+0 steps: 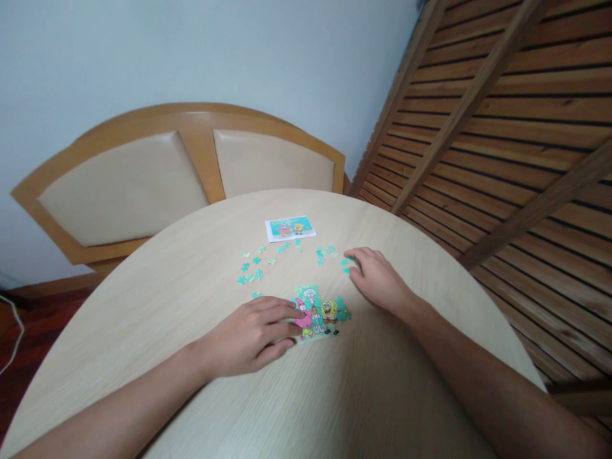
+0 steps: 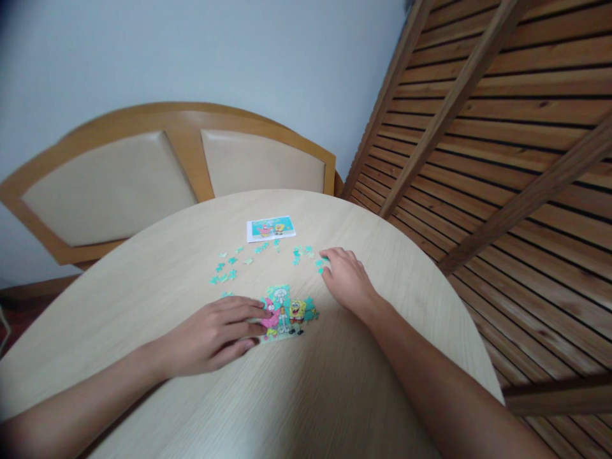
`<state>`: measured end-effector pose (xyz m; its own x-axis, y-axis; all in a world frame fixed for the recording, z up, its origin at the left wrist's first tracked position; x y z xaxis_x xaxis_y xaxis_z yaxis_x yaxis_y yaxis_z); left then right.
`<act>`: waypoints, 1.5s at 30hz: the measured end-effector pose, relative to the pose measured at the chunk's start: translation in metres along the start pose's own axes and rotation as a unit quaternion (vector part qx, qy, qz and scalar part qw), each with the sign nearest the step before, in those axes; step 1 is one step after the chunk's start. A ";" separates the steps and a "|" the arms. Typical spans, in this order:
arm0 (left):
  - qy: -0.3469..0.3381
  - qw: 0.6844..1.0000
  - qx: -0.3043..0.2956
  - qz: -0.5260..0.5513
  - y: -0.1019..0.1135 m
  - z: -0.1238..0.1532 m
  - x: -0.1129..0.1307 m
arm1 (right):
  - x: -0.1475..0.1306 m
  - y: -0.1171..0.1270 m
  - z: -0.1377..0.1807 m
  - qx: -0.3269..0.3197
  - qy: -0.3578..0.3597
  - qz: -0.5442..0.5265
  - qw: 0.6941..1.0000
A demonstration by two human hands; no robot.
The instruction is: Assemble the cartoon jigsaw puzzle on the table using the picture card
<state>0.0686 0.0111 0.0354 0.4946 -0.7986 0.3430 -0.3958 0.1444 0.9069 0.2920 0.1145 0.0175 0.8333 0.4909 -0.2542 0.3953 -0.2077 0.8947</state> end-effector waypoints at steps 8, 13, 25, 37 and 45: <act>0.011 1.000 0.002 -0.013 -0.002 0.002 -0.005 | -0.009 -0.003 -0.002 -0.032 0.001 0.005 0.999; 0.025 0.999 0.016 -0.022 0.001 0.001 -0.009 | -0.028 -0.005 -0.004 -0.054 0.057 -0.033 0.996; 0.036 0.999 0.012 -0.032 -0.001 0.002 -0.011 | -0.045 -0.003 -0.001 -0.081 0.131 -0.074 0.985; 0.012 1.000 -0.004 -0.010 -0.001 0.003 -0.006 | -0.033 -0.006 0.001 -0.095 0.076 -0.112 0.986; -0.011 1.000 -0.014 0.005 -0.002 0.004 -0.003 | -0.053 -0.009 -0.003 -0.047 0.071 -0.258 0.962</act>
<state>0.0653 0.0110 0.0313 0.4737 -0.8098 0.3461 -0.3789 0.1673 0.9102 0.2432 0.0935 0.0241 0.4705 0.6208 -0.6271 0.7003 0.1697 0.6934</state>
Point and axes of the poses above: each hand's wrist, its own z-axis away from the middle knuckle, its own y-axis out of the back of the hand, x = y × z, the point moved 8 cm from there along -z, towards the middle knuckle, and after that the axes turned 13 degrees about y, right-handed, at the moved point
